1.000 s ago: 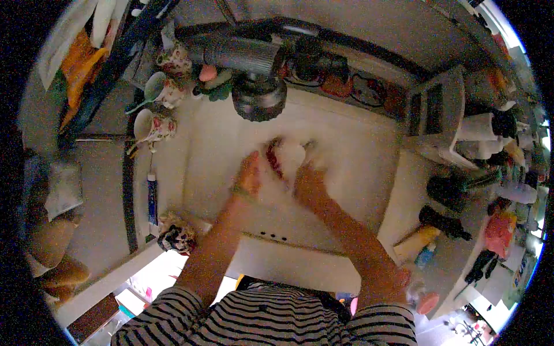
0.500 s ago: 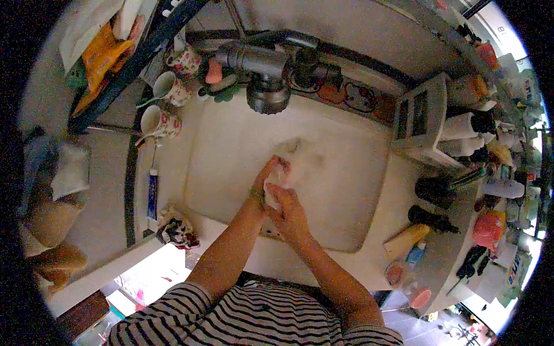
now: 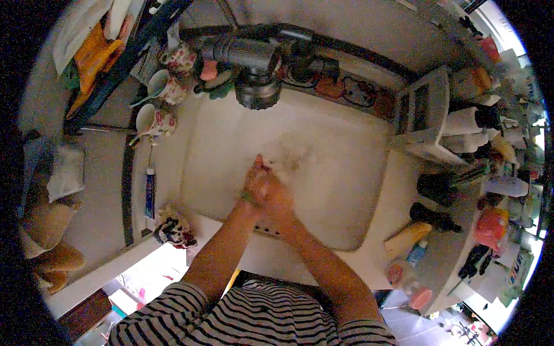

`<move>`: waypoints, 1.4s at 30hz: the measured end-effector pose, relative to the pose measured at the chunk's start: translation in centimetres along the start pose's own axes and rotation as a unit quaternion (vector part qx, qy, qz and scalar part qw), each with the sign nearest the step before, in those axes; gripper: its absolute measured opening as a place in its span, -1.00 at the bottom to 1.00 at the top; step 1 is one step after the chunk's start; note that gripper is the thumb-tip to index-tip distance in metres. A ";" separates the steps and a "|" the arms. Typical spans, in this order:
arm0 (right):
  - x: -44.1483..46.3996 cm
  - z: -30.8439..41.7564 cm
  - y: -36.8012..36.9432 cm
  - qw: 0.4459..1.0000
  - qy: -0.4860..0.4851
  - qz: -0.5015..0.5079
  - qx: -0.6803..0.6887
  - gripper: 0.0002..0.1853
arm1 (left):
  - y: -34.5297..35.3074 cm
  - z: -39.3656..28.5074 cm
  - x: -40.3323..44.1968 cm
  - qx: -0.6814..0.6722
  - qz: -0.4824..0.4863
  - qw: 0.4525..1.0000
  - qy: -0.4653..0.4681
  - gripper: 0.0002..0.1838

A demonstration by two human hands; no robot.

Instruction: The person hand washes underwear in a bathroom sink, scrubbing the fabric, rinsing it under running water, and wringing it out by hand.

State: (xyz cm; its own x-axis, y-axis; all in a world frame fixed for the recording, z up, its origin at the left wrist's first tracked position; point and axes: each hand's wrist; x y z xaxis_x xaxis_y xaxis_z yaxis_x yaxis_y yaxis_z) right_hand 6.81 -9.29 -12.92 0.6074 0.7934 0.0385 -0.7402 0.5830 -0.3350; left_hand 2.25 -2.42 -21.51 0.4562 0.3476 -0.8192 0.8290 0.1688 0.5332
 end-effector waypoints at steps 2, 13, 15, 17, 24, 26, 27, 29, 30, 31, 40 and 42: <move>4.2 -4.1 -0.7 0.979 0.124 0.000 -0.161 -0.63 | 2.1 0.7 -1.0 0.086 0.030 0.995 0.033 -0.64; 3.3 -10.9 -1.2 0.874 -0.032 0.084 -0.477 -0.49 | -0.1 -6.7 -0.2 0.235 -0.050 0.966 0.095 -0.53; 3.0 -10.2 -1.5 0.858 -0.173 0.194 -0.442 -0.49 | -2.0 -5.8 1.8 0.201 -0.043 0.971 0.122 -0.51; 4.8 -7.2 -2.9 0.813 -0.306 0.296 -0.398 -0.50 | -2.4 -5.5 2.4 0.167 -0.032 0.975 0.146 -0.49; 3.4 -6.3 -0.9 0.997 0.052 0.009 0.058 -0.81 | 0.3 -2.0 2.2 0.157 0.074 0.983 0.053 -0.51; -0.1 -1.7 -1.0 1.000 -0.029 0.006 -0.008 -0.80 | 0.6 -1.2 2.7 0.149 0.104 0.970 0.159 -0.55; -1.0 -0.3 -1.1 1.000 -0.028 0.006 -0.007 -0.80 | 0.4 -1.3 3.9 0.132 0.056 0.986 0.085 -0.51; -2.1 1.2 -0.9 0.996 0.067 0.025 0.050 -0.82 | -0.5 -1.3 3.6 0.116 0.004 0.993 0.013 -0.47; -1.7 1.0 -0.7 0.996 0.068 0.025 0.053 -0.82 | -1.1 -1.0 1.8 0.092 0.062 0.994 0.011 -0.52; -0.4 0.5 -0.4 0.997 0.077 0.023 -0.012 -0.85 | -0.7 -0.9 0.7 0.081 0.091 0.993 0.011 -0.54; 4.6 -5.2 0.6 0.997 0.052 -0.049 -0.017 -0.80 | 4.2 -0.8 -3.0 0.167 -0.056 0.981 0.077 -0.66; 1.7 -3.5 1.5 0.998 -0.046 -0.002 0.044 -0.81 | 2.7 -2.8 -2.4 0.130 -0.017 0.988 0.083 -0.67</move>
State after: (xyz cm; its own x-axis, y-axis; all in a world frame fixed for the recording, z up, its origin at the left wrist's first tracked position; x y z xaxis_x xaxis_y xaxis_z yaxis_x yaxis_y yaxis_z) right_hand 7.78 -7.72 -16.67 0.5847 0.8012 0.1275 -0.7625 0.5964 -0.2509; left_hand 2.48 -0.25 -17.49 0.3847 0.4963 -0.7783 0.9080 -0.0520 0.4156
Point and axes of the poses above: each hand's wrist, its own x-axis towards the middle knuckle, its own y-axis out of the palm, z = x × y, and after that the axes turned 5 degrees about -z, right-handed
